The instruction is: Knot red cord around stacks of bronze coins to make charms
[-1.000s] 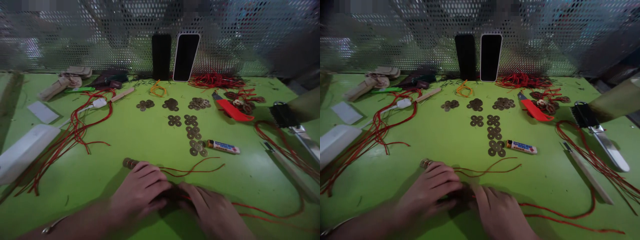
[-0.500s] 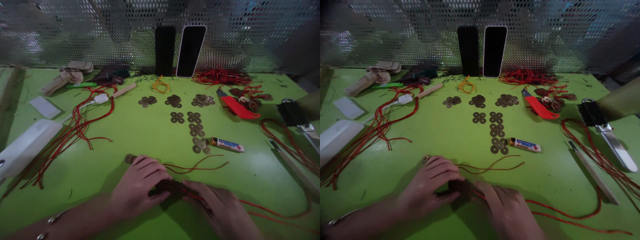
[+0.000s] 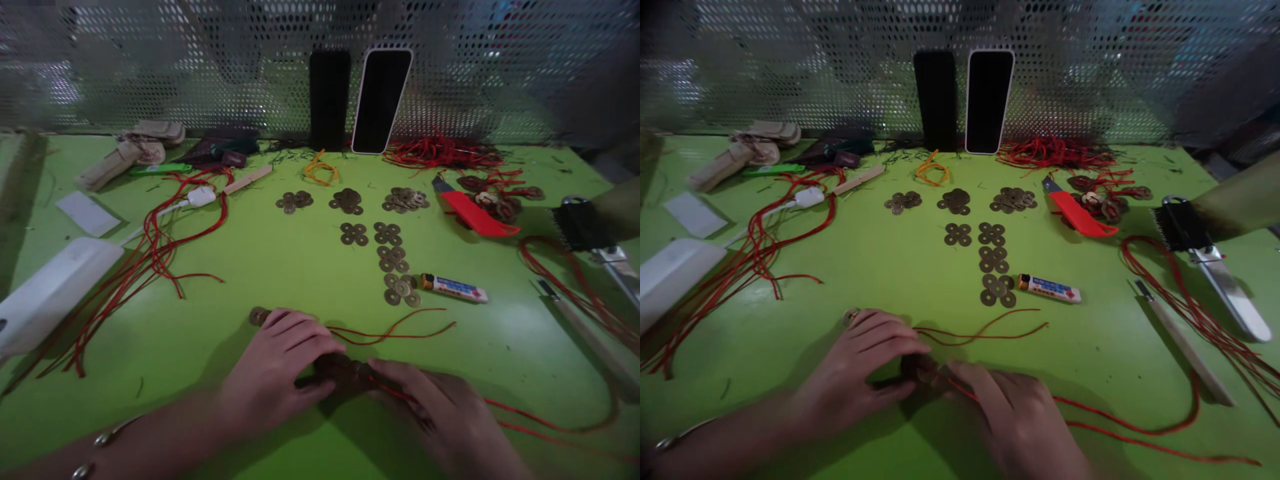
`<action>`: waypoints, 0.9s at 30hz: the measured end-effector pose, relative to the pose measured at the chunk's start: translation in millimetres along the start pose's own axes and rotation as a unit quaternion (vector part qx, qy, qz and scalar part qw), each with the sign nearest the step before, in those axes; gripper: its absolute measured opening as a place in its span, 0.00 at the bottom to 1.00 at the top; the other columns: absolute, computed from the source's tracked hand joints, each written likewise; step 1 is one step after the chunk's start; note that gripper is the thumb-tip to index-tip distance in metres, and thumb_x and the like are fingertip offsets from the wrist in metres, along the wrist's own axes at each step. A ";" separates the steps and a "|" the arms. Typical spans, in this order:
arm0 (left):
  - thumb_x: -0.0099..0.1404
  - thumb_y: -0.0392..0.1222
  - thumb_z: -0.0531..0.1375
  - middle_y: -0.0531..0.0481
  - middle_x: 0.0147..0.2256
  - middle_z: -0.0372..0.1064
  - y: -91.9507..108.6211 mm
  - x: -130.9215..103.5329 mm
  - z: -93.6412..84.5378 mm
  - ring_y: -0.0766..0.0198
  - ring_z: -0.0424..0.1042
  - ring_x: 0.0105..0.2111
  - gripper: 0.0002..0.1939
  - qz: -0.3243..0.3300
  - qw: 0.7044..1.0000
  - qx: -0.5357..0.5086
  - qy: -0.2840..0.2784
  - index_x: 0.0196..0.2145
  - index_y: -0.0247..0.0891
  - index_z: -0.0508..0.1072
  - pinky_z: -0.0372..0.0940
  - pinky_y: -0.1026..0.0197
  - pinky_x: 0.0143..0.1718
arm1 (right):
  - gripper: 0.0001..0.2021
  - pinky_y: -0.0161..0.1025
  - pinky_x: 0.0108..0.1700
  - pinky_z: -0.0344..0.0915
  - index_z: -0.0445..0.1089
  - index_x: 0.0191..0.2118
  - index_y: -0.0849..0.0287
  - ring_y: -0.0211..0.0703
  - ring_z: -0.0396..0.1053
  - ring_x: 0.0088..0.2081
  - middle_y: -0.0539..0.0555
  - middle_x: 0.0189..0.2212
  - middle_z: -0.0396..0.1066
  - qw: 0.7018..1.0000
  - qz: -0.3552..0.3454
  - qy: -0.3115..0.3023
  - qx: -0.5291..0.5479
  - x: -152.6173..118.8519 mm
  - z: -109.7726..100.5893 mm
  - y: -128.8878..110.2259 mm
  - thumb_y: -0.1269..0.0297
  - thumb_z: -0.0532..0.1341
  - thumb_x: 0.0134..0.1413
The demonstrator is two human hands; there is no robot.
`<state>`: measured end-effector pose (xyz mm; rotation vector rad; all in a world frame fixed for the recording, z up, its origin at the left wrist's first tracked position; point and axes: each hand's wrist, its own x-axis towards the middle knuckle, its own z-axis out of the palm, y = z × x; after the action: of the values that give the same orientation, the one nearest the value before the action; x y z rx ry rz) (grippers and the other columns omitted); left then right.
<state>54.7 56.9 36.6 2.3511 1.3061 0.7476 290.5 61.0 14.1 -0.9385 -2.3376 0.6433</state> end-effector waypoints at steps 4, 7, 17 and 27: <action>0.67 0.44 0.57 0.56 0.34 0.75 1.6 0.2 0.5 0.61 0.73 0.34 0.07 -0.001 1.000 -0.014 0.028 0.41 0.43 0.72 0.62 0.57 0.36 | 0.10 0.30 0.26 0.68 0.65 0.48 0.58 0.35 0.73 0.25 0.50 0.30 0.76 1.000 0.006 0.004 0.008 -1.0 -1.5 1.5 0.70 0.51 0.66; 0.67 0.46 0.57 0.56 0.33 0.75 3.4 0.4 0.6 0.62 0.72 0.34 0.08 0.005 0.998 -0.035 0.051 0.41 0.44 0.73 0.61 0.58 0.37 | 0.09 0.30 0.27 0.68 0.66 0.48 0.58 0.35 0.73 0.26 0.50 0.31 0.76 1.000 0.009 0.013 0.016 -0.4 -3.2 1.0 0.69 0.52 0.66; 0.62 0.49 0.62 0.53 0.36 0.76 1.1 -0.7 -2.3 0.60 0.72 0.36 0.14 0.001 0.998 -0.028 0.051 0.44 0.42 0.73 0.63 0.57 0.39 | 0.10 0.27 0.24 0.68 0.68 0.46 0.55 0.33 0.71 0.21 0.47 0.28 0.76 0.998 0.024 0.048 0.031 4.7 -8.9 -3.0 0.61 0.52 0.66; 0.61 0.57 0.61 0.53 0.36 0.76 -0.1 2.4 -10.2 0.63 0.72 0.38 0.20 0.010 0.994 0.013 0.108 0.45 0.42 0.71 0.67 0.59 0.39 | 0.10 0.28 0.22 0.68 0.70 0.45 0.52 0.33 0.69 0.18 0.46 0.27 0.76 0.995 0.045 0.072 0.045 6.6 -14.3 1.0 0.57 0.55 0.64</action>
<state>49.6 59.5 45.3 2.3582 1.3876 1.0215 295.9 69.7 26.0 -1.0184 -2.1332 0.6866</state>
